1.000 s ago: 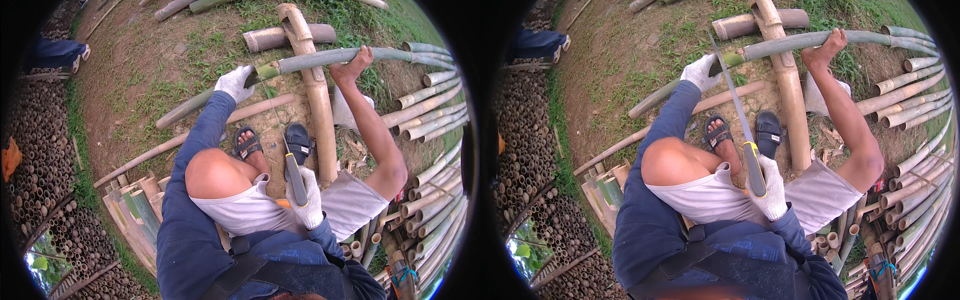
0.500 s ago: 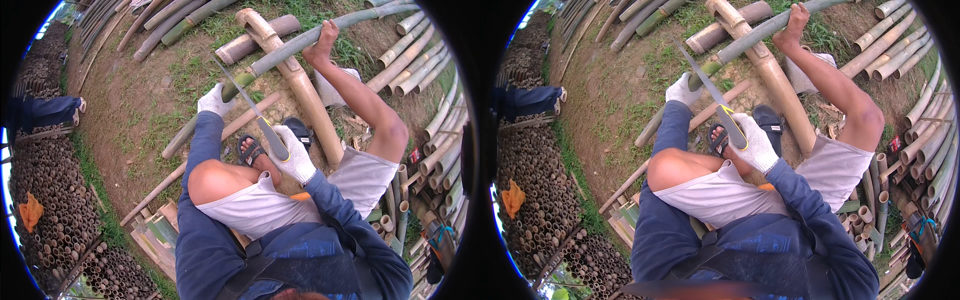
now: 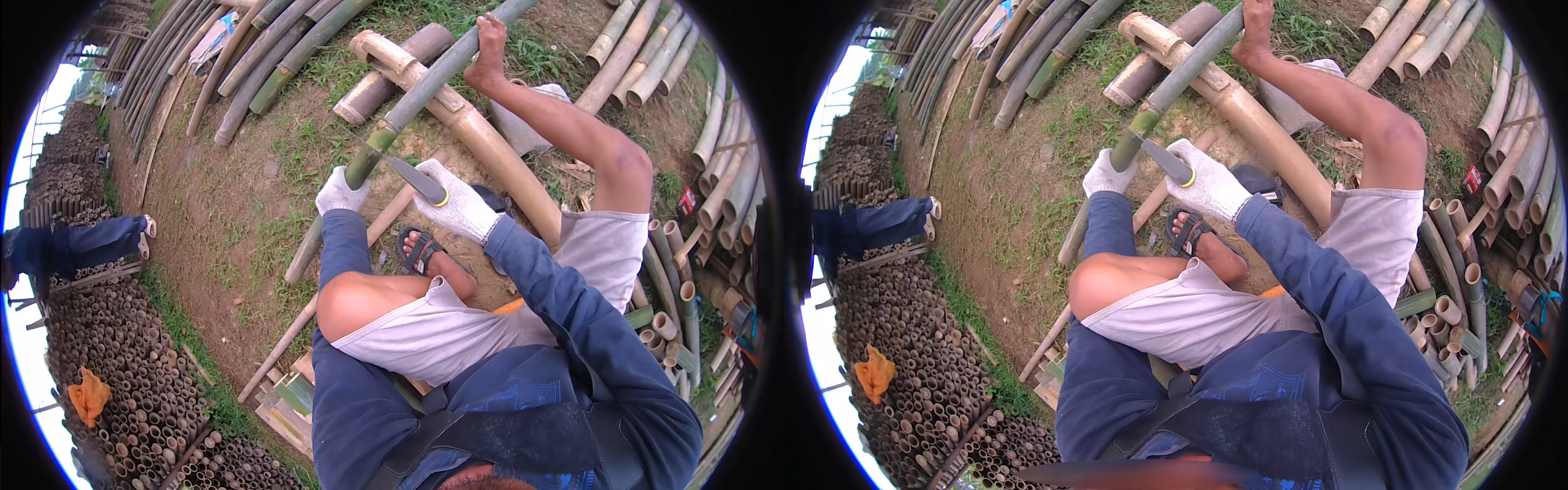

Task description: The person sits on the ground and uses a hand saw to cut long bamboo poles into shorter sections. They repeatedly position each pole on a makeshift wooden stand, saw through it, and then move the cut pieces aside.

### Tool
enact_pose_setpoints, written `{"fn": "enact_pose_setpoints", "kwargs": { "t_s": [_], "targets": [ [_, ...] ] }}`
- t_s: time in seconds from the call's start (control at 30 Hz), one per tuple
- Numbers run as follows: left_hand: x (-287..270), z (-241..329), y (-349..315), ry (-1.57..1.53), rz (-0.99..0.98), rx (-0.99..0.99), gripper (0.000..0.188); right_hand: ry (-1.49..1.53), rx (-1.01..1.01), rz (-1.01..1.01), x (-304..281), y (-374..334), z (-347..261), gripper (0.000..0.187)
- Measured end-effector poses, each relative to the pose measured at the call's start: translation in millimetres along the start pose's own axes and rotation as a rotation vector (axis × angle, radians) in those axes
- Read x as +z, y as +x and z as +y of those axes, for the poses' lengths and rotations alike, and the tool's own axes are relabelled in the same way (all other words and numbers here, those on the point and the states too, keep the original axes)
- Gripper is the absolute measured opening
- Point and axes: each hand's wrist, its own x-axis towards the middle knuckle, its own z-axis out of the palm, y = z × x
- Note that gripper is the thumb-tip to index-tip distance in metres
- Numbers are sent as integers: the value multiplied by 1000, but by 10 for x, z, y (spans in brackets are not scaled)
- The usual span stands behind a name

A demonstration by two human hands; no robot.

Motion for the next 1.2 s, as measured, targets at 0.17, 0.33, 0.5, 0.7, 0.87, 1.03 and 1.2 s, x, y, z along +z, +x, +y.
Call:
{"fn": "enact_pose_setpoints", "kwargs": {
  "t_s": [0.17,0.33,0.5,0.7,0.87,1.03,1.2],
  "targets": [
    [-23,1,32,102,-94,-23,57,-167,17,37,-393,-1257,-379,53],
    [94,-142,-7,-44,-16,96,51,-194,225,9,-913,-2261,-979,43],
    [47,-114,31,63,-161,-40,59,-204,19,-3,-331,-578,-455,45],
    [-37,-35,161,78,-238,-32,69,-145,-39,16,189,336,31,45],
    [17,-151,293,75,-324,-35,68,-216,75,-24,-731,-1544,-529,48],
    [-17,-182,301,78,-350,-34,66,-240,99,-46,-884,-1824,-851,51],
    [55,-77,-23,51,-19,-38,56,-159,-102,24,-58,-13,-140,47]
  ]
}}
